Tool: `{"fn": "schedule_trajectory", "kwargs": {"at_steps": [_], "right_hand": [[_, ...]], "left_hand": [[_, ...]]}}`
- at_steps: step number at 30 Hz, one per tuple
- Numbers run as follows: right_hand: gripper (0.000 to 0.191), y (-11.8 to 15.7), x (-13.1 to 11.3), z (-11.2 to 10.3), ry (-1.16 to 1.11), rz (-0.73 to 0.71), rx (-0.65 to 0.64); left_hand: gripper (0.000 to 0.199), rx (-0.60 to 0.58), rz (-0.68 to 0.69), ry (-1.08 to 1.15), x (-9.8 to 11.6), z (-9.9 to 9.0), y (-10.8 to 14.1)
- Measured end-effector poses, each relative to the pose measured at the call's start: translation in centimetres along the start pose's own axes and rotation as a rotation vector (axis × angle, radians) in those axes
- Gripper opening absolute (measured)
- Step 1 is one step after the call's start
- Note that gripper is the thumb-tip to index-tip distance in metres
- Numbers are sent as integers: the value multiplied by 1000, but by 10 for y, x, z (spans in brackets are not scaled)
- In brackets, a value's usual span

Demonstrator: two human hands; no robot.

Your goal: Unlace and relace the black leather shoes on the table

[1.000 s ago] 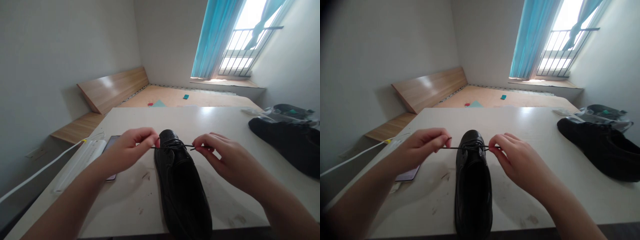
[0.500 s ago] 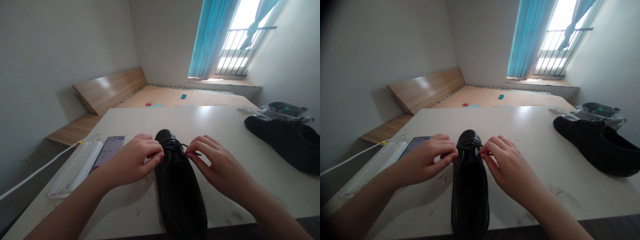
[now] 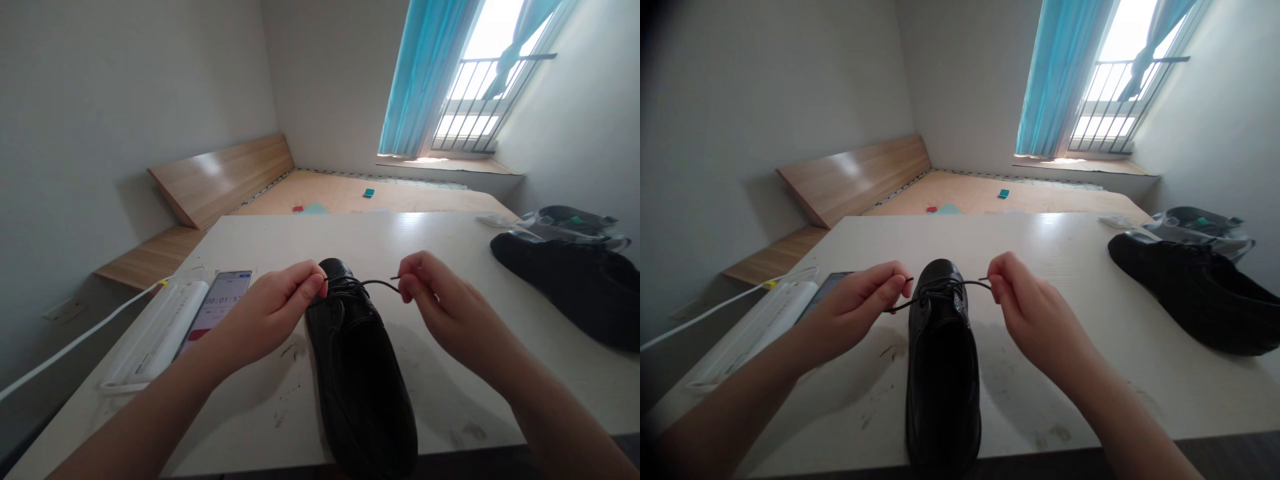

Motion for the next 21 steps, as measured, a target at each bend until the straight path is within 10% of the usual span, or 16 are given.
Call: {"fn": "schedule_trajectory", "kwargs": {"at_steps": [3, 9, 15, 21], "right_hand": [[8, -11, -13, -9, -300, -54, 57], [8, -37, -78, 0, -994, -289, -256], [13, -44, -93, 6, -1128, -358, -324], [12, -44, -85, -9, -973, -377, -54]], "left_hand": [[29, -4, -21, 221, -4, 4, -1], [28, -79, 0, 791, -15, 16, -8], [17, -12, 41, 380, -6, 15, -3], [20, -83, -37, 256, -5, 18, -5]]}}
Point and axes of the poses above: each hand's wrist, its own y-axis away from the middle knuckle, its own z-axis out of the palm, x = y × z, the point moved 5 cm from there along -y, towards the middle knuckle, and after that the axes turned 11 degrees about -x, right-handed, at the moved point
